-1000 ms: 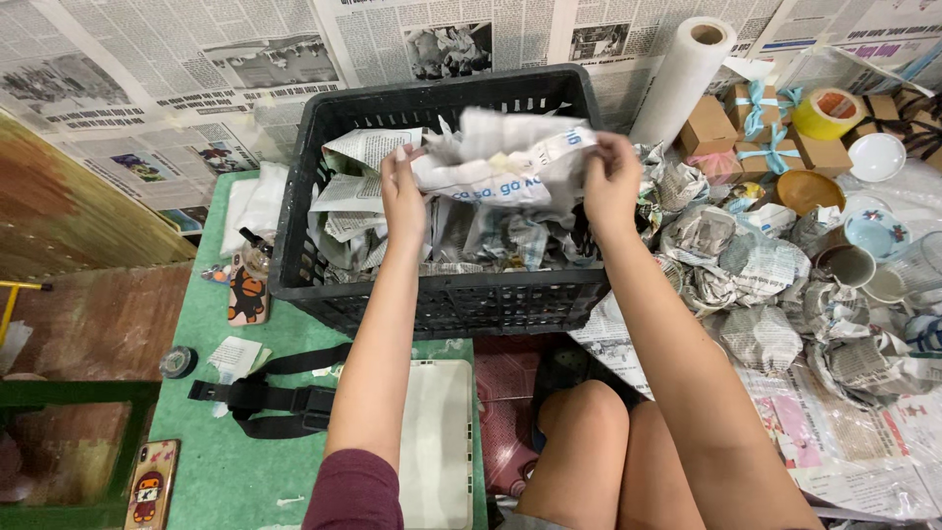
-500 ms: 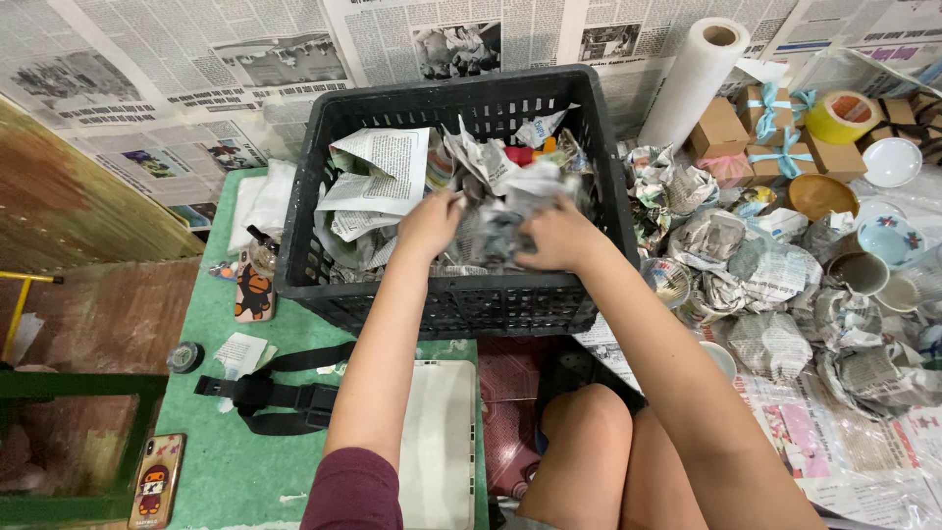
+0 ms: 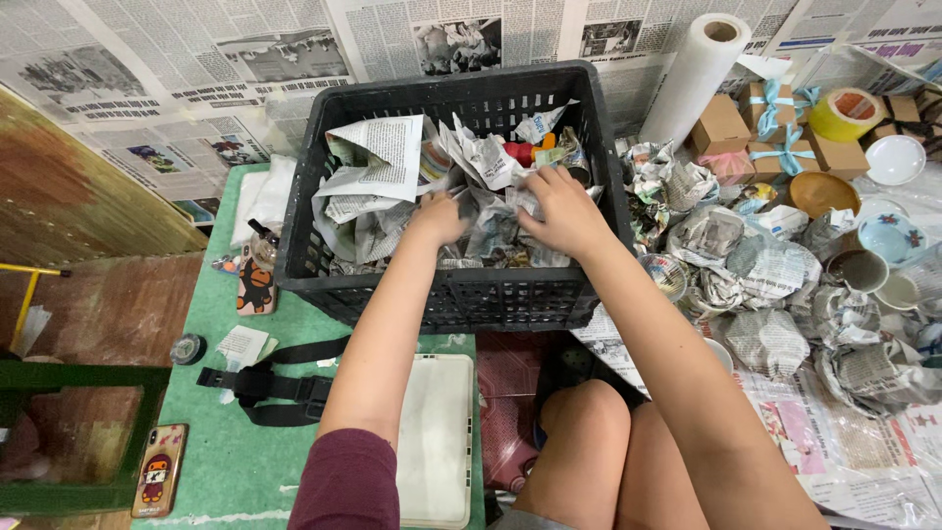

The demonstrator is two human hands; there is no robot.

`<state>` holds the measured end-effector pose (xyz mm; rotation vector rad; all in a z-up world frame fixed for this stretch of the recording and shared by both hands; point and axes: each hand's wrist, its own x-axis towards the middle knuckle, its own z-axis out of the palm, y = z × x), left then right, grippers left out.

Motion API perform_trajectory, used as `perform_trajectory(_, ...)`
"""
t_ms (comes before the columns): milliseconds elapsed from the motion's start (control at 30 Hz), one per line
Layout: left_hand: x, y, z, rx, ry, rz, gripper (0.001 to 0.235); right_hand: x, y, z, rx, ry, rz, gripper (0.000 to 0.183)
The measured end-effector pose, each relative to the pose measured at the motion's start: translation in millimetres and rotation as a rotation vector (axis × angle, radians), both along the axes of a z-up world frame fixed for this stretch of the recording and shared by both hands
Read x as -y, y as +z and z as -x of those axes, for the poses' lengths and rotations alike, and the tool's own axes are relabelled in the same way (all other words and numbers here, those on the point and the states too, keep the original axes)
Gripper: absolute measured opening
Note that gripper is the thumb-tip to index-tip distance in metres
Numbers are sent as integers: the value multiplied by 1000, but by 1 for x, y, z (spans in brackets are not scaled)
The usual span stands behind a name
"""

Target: The person sits on the floor and wraps small ceramic dishes and glassware in newspaper. They pick up each item, fold a sheet of newspaper around it, and place the wrapped bundle on a pile on the table. The person repeats this process for multiple items throughout the clip.

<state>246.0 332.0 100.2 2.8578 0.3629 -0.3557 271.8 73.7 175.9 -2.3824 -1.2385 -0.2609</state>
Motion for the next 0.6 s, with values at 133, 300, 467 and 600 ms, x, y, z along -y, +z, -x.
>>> perform_trajectory(133, 20, 42, 30, 354, 118, 137, 40, -5, 6, 4, -3, 280, -59, 45)
perform_trajectory(300, 43, 88, 78, 1122, 52, 541, 19, -11, 8, 2, -324, 155, -89, 83)
perform_trajectory(467, 77, 104, 91, 1157, 53, 1059, 25, -3, 23, 10, -296, 266, -496, 115)
perform_trajectory(600, 109, 103, 95, 965, 208, 1219, 49, 8, 25, 20, -336, 381, -596, 110)
